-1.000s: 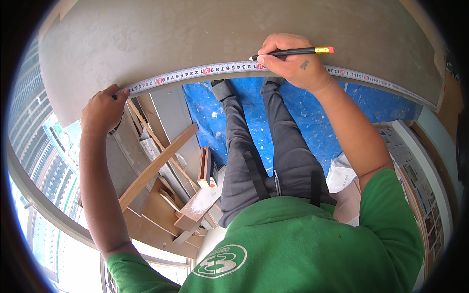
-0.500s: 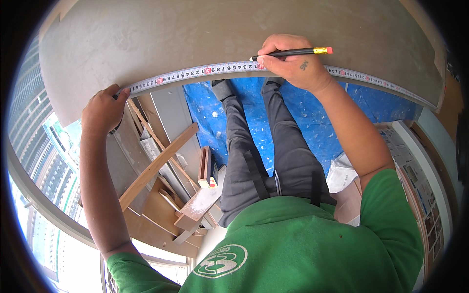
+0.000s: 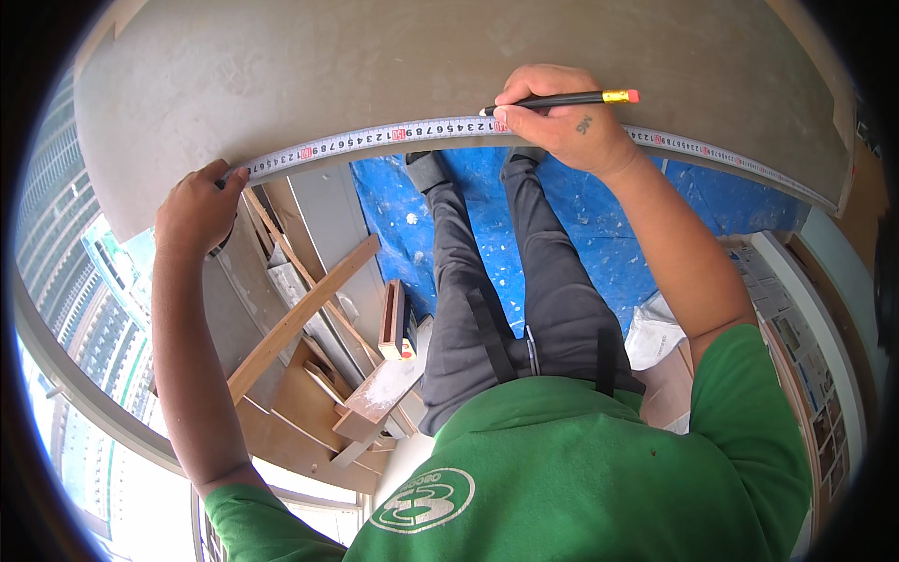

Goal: The person measures and marks a large wooden board using a tape measure and pencil. They repeatedly extend the tape measure, align it along the board's edges, and make pencil marks at specific intervals.

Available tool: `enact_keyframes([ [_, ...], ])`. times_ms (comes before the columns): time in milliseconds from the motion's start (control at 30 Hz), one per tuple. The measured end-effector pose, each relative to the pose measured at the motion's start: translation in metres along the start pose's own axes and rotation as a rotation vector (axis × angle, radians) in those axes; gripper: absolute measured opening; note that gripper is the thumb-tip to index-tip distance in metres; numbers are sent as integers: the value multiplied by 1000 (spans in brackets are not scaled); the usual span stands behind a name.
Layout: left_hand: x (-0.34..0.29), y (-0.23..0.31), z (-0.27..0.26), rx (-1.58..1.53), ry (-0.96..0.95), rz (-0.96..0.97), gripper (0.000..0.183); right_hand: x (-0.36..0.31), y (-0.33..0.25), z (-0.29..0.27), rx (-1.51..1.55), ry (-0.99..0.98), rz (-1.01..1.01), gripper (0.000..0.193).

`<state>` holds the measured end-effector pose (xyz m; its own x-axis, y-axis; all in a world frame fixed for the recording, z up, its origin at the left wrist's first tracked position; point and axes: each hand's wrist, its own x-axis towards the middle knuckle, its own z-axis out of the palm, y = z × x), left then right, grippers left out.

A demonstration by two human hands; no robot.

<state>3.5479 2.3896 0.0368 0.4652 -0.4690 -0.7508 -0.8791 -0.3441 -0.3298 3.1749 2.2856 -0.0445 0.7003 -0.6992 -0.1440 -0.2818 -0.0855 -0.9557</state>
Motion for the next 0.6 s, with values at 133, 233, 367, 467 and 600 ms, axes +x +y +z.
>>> enact_keyframes([
  [133, 1, -2, 3, -2, 17, 2, 48, 0, -1, 0, -15, -9, 12, 5],
  [233, 1, -1, 2, -7, 7, -6, 48, 0, 0, 0, 3, 5, 13, 5],
  [367, 1, -1, 2, -3, 1, -4, 48, 0, 1, 1, 4, 9, -4, 6],
  [467, 1, -2, 3, -6, 6, -2, 48, 0, 0, 0, -5, 3, -9, 6],
  [600, 1, -1, 2, -3, 3, -5, 48, -1, 2, 2, 10, 16, -5, 6],
])
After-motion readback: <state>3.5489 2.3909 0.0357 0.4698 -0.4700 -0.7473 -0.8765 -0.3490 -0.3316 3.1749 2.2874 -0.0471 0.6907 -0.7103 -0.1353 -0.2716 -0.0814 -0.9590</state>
